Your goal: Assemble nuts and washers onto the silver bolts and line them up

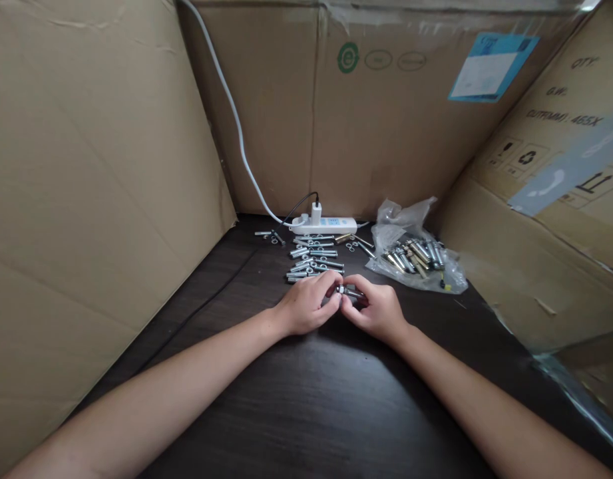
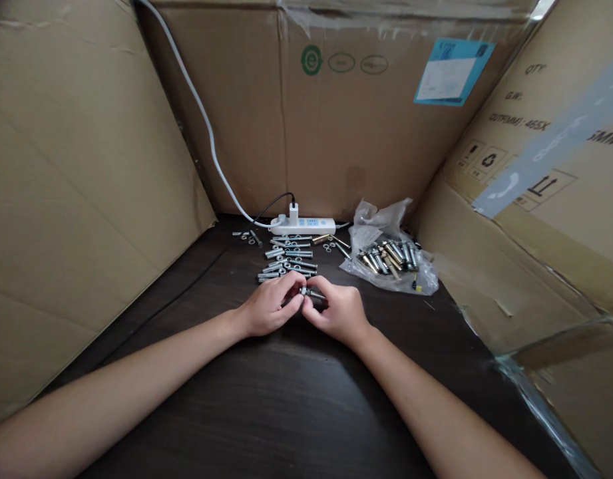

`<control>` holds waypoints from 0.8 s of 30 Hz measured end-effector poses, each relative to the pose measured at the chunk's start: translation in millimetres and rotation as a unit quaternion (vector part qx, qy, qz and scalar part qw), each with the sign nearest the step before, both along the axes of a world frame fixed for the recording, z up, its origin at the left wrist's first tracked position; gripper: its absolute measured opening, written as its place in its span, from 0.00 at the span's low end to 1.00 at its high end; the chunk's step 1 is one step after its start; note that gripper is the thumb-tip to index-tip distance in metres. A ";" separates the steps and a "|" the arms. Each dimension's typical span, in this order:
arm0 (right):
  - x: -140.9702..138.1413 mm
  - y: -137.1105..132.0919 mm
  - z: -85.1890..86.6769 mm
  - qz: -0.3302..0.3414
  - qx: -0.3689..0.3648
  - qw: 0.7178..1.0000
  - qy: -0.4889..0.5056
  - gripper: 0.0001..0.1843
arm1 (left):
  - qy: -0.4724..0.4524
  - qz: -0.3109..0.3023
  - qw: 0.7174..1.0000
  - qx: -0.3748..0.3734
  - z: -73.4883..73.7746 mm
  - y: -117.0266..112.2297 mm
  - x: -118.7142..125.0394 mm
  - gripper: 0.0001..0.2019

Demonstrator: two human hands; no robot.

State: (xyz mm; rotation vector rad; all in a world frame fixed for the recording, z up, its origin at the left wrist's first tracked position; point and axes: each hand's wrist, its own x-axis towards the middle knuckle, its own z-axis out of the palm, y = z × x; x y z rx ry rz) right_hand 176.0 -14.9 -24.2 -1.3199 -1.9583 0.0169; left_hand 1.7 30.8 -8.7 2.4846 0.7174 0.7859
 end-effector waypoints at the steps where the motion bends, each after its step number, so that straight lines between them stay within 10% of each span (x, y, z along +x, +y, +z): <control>1: -0.1 0.0 0.0 0.001 0.001 1.000 0.001 0.11 | 0.000 0.002 1.000 0.002 0.0 0.1 0.1 0.06; 24: 0.5 1.1 0.2 0.006 0.005 1.000 -0.019 0.08 | -0.035 0.039 0.999 -0.003 -3.2 3.9 -0.9 0.09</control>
